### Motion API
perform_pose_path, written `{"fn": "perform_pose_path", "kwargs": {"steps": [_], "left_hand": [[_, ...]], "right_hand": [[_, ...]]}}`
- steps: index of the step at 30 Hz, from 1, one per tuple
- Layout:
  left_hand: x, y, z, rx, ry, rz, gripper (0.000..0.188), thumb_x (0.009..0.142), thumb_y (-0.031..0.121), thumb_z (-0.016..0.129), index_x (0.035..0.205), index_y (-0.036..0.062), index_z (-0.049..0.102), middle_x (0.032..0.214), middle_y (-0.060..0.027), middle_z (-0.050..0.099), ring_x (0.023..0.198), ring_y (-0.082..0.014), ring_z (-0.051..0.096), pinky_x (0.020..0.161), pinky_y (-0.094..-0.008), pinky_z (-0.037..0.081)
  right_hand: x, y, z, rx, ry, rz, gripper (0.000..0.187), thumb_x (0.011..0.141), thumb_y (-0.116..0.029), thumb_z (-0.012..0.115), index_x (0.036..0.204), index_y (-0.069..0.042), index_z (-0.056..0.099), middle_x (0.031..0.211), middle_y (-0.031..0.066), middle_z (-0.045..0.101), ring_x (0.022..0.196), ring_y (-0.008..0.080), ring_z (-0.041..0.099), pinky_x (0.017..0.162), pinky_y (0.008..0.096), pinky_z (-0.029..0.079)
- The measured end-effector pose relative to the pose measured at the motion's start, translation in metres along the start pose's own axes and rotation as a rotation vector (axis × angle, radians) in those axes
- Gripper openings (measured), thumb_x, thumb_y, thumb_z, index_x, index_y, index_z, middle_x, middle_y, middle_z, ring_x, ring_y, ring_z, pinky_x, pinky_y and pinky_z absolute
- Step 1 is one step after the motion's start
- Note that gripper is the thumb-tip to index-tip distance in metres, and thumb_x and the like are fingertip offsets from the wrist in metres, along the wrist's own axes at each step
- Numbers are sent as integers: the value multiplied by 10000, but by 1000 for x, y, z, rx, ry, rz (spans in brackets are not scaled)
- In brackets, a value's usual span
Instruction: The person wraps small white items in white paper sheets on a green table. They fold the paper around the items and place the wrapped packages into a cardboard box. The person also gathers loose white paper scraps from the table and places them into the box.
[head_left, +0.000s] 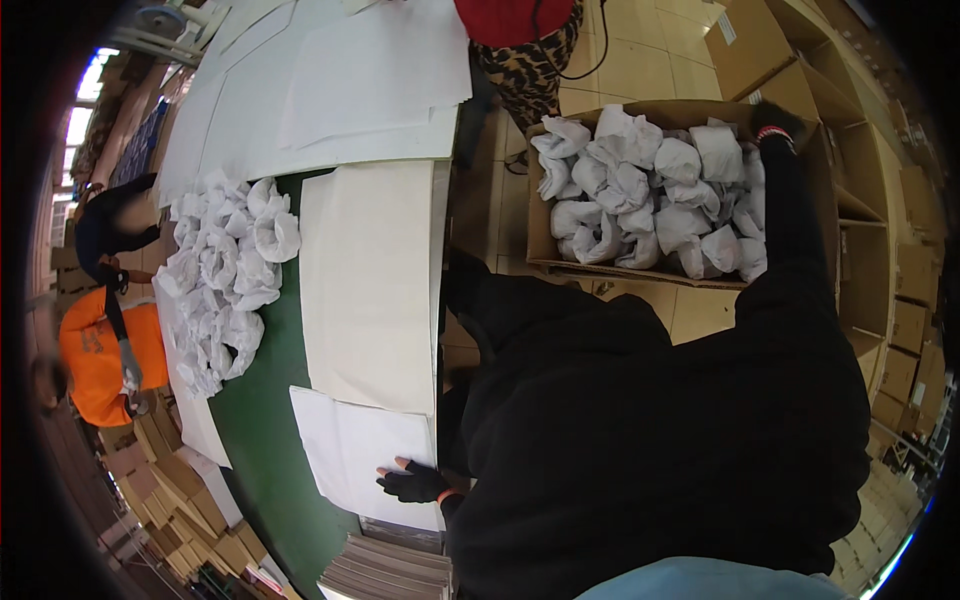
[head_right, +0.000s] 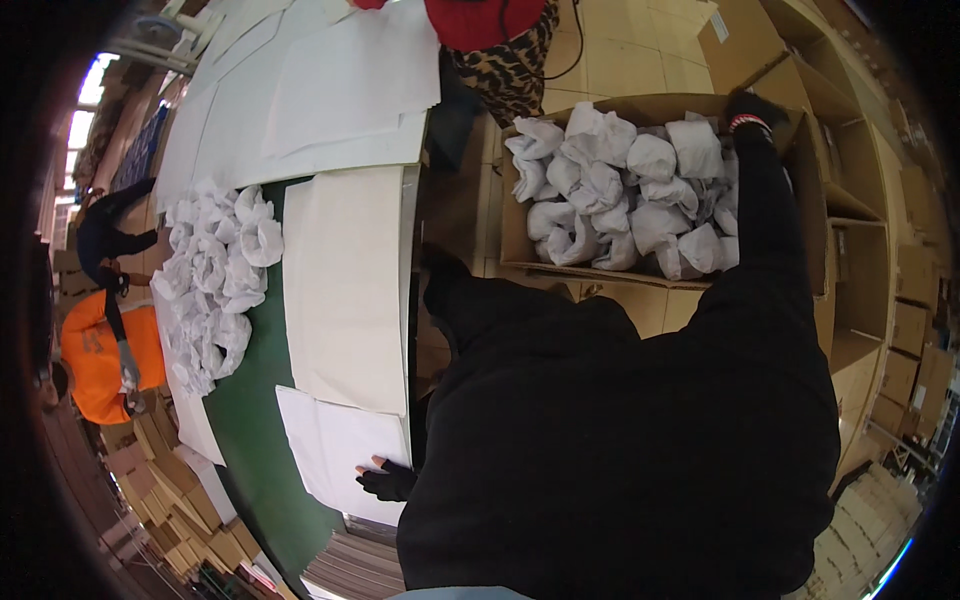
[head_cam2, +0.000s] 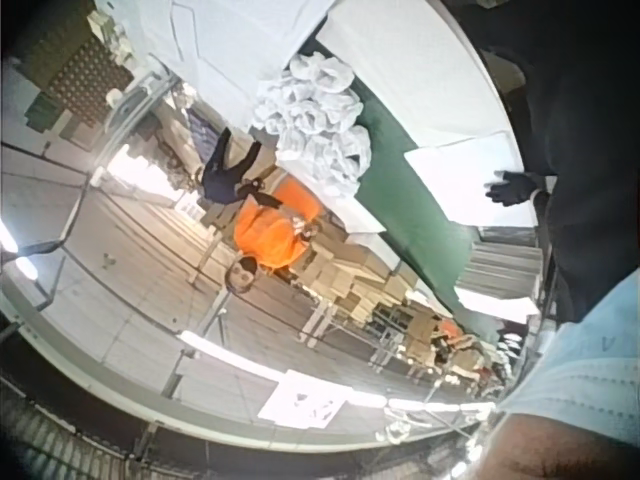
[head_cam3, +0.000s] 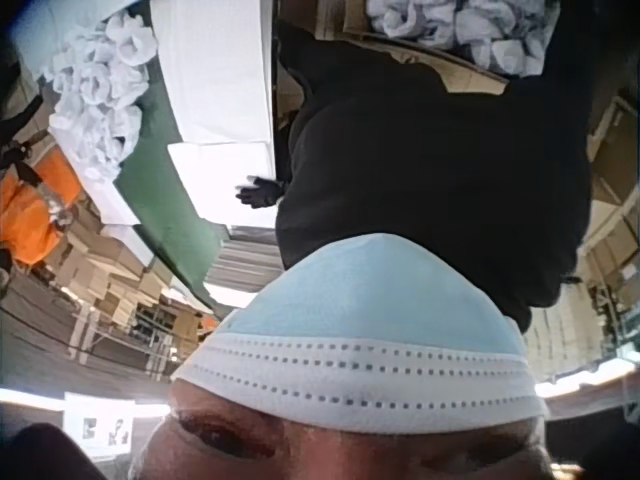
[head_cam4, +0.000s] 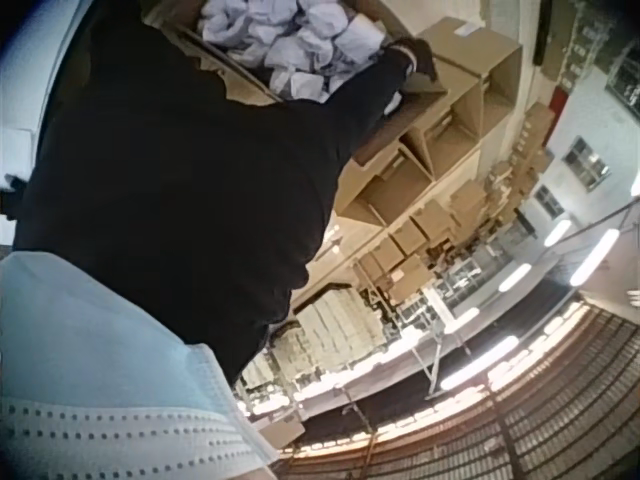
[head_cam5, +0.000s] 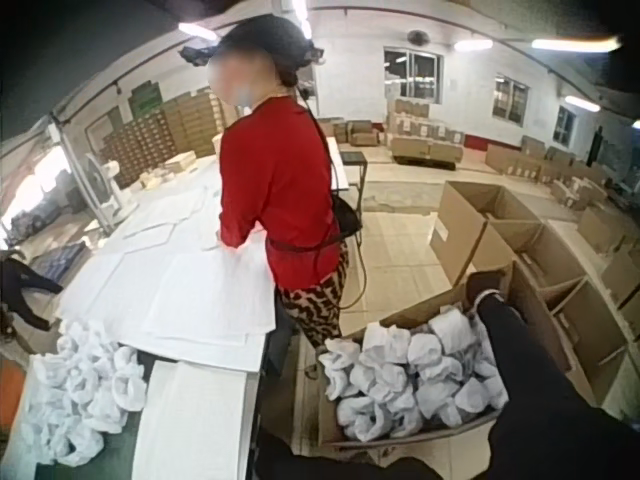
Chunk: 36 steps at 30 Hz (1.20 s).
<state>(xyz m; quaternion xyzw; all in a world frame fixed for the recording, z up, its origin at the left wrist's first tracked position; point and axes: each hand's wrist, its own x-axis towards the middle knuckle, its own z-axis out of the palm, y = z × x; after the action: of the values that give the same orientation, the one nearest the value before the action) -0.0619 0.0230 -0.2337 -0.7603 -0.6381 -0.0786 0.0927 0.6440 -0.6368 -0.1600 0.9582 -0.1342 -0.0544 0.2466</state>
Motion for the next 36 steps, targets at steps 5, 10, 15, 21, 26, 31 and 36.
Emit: {"fn": "perform_pose_path", "kwargs": {"steps": [5, 10, 15, 21, 26, 31, 36], "left_hand": [[-4, 4, -8, 12, 18, 4, 636, 977, 535, 380, 1422, 81, 399, 1441, -189, 395, 1327, -352, 377, 1004, -499, 344], [7, 15, -17, 8, 5, 19, 627, 977, 526, 387, 1415, 78, 406, 1432, -189, 405, 1341, -350, 360, 1009, -504, 334], [-2, 6, -6, -15, -9, -7, 631, 978, 520, 389, 1415, 64, 403, 1425, -199, 411, 1342, -357, 355, 1016, -506, 331], [3, 5, -11, -28, 5, 33, 625, 978, 502, 398, 1409, 50, 408, 1413, -214, 419, 1329, -373, 370, 1029, -502, 330], [6, 11, -1, -67, -27, 30, 615, 973, 475, 430, 1404, 36, 408, 1401, -200, 440, 1328, -378, 371, 1032, -514, 321], [-7, -5, -3, -31, 22, -23, 632, 972, 494, 413, 1419, 48, 399, 1445, -219, 389, 1354, -377, 330, 1090, -504, 264], [7, 1, 1, -24, 32, 12, 619, 935, 449, 509, 1404, 55, 420, 1431, -237, 400, 1326, -399, 354, 1070, -511, 285]], "right_hand": [[-74, -204, -84, 499, 843, -723, 555, 737, -410, 670, 1229, -185, 547, 1278, 81, 516, 1266, 292, 424, 1037, 660, 221], [-125, -284, 16, 420, 242, -852, 682, 746, -500, 674, 1322, -163, 535, 1476, 157, 368, 1375, 377, 277, 1079, 630, 179], [-159, -201, 16, -165, -177, -676, 381, 933, -381, 438, 1299, -382, 542, 1412, 175, 415, 1411, 414, 203, 955, 774, 202], [-128, -201, 158, 25, 2, -732, 391, 962, -395, 413, 1340, -354, 503, 1472, 180, 358, 1413, 412, 203, 1036, 685, 218], [-100, -226, 213, 32, 32, -559, 438, 940, -458, 439, 1351, -318, 502, 1488, 172, 343, 1417, 392, 205, 1068, 654, 203], [-124, -242, 45, -371, -217, -981, 412, 863, -315, 519, 1270, -292, 575, 1357, 98, 501, 1321, 303, 397, 1040, 721, 176], [-123, -253, 8, -96, 186, -1048, 243, 825, -221, 539, 1007, -174, 693, 965, 56, 682, 987, 277, 632, 969, 753, 244]]}}
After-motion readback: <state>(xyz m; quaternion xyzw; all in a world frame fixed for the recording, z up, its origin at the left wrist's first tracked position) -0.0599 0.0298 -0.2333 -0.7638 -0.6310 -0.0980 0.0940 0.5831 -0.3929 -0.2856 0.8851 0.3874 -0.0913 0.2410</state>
